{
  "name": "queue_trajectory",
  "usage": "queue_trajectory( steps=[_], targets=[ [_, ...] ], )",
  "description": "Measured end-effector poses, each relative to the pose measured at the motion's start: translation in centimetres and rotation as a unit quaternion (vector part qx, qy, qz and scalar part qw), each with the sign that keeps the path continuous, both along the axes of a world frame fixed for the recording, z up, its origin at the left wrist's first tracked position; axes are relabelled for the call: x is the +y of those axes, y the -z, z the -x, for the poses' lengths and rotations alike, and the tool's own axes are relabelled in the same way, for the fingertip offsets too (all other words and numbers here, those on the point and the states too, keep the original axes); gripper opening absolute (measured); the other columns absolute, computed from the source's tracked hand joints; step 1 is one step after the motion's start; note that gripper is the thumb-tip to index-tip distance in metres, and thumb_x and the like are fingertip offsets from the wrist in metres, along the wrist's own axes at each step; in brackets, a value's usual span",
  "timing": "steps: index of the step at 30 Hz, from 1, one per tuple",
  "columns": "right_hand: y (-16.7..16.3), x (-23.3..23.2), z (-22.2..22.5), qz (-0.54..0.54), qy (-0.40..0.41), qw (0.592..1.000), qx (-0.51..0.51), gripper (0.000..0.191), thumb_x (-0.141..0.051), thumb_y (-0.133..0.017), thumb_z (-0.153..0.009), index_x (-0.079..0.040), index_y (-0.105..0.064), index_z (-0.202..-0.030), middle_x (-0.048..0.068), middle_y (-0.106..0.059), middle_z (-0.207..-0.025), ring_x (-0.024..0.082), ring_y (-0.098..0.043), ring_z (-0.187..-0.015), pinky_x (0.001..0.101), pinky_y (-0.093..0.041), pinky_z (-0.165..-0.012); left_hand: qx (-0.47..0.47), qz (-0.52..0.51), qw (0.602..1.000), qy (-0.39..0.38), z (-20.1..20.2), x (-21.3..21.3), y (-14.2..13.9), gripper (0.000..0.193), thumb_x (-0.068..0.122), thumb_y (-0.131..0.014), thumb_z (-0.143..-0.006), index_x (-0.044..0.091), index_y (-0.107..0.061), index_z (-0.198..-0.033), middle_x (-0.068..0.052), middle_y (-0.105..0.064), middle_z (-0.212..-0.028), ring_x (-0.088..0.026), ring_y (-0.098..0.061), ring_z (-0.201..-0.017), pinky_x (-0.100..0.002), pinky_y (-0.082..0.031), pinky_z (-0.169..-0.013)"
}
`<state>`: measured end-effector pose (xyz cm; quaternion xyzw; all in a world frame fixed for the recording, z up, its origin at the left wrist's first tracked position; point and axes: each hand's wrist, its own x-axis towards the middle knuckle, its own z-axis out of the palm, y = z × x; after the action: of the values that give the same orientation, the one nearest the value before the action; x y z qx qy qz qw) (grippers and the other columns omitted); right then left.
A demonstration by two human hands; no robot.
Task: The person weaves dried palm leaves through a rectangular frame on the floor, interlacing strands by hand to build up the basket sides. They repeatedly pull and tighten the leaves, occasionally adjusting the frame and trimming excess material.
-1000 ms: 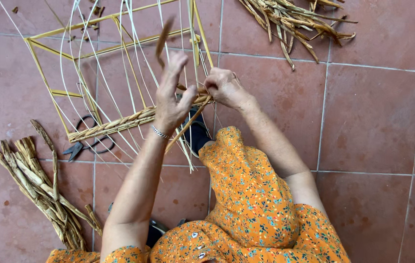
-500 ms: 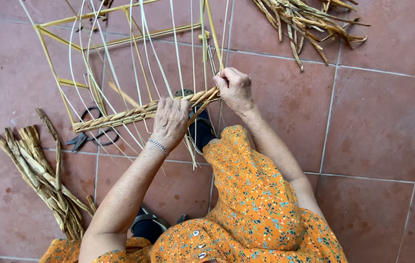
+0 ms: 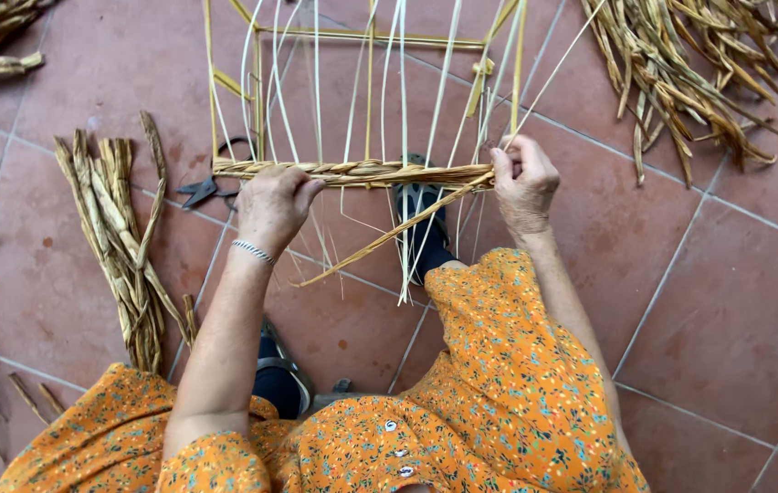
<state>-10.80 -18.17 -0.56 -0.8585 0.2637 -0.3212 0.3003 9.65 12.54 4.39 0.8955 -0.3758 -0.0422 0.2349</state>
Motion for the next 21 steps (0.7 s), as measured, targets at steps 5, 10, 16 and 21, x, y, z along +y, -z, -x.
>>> queue_trajectory(
  steps=[5, 10, 16, 21],
  targets=[
    [-0.3, -0.5, 0.7, -0.034, 0.0, 0.999, -0.013, 0.065, -0.003, -0.083, -0.092, -0.003, -0.048, -0.146, 0.001, -0.064, -0.081, 0.007, -0.058, -0.066, 0.0246, -0.052, -0.06, -0.103, 0.046, 0.993, -0.04, 0.8, 0.6, 0.7, 0.025, 0.026, -0.082, -0.084, 0.012, -0.075, -0.103, -0.008, -0.063, -0.109, -0.03, -0.057, -0.11, -0.051, -0.038, -0.098],
    [-0.4, -2.1, 0.7, 0.151, -0.049, 0.986, 0.057, 0.038, 0.0, -0.084, -0.094, -0.008, -0.066, -0.126, 0.01, -0.063, -0.104, 0.018, -0.064, -0.085, 0.0309, -0.055, -0.068, -0.091, 0.173, 0.962, -0.192, -2.7, 5.4, 3.8, 0.014, 0.015, -0.078, -0.09, 0.01, -0.072, -0.103, -0.008, -0.067, -0.109, -0.029, -0.058, -0.108, -0.047, -0.043, -0.093],
    [-1.0, -4.2, 2.5, -0.046, -0.093, 0.993, 0.058, 0.023, -0.004, -0.081, -0.106, -0.001, -0.069, -0.125, 0.01, -0.066, -0.113, 0.011, -0.062, -0.082, 0.0267, -0.053, -0.07, -0.086, 0.132, 0.898, -0.411, -8.5, 16.0, 9.5, 0.005, 0.012, -0.074, -0.09, 0.014, -0.075, -0.094, -0.008, -0.07, -0.097, -0.028, -0.063, -0.1, -0.043, -0.05, -0.089],
    [-1.5, -5.7, 4.1, -0.187, -0.067, 0.98, 0.001, 0.014, -0.003, -0.075, -0.113, 0.005, -0.067, -0.12, 0.004, -0.067, -0.095, 0.007, -0.064, -0.076, 0.0235, -0.057, -0.074, -0.034, -0.013, 0.891, -0.453, -8.3, 18.0, 11.8, 0.02, 0.013, -0.075, -0.085, 0.015, -0.073, -0.105, -0.009, -0.069, -0.113, -0.034, -0.058, -0.11, -0.052, -0.046, -0.09]
  ],
)
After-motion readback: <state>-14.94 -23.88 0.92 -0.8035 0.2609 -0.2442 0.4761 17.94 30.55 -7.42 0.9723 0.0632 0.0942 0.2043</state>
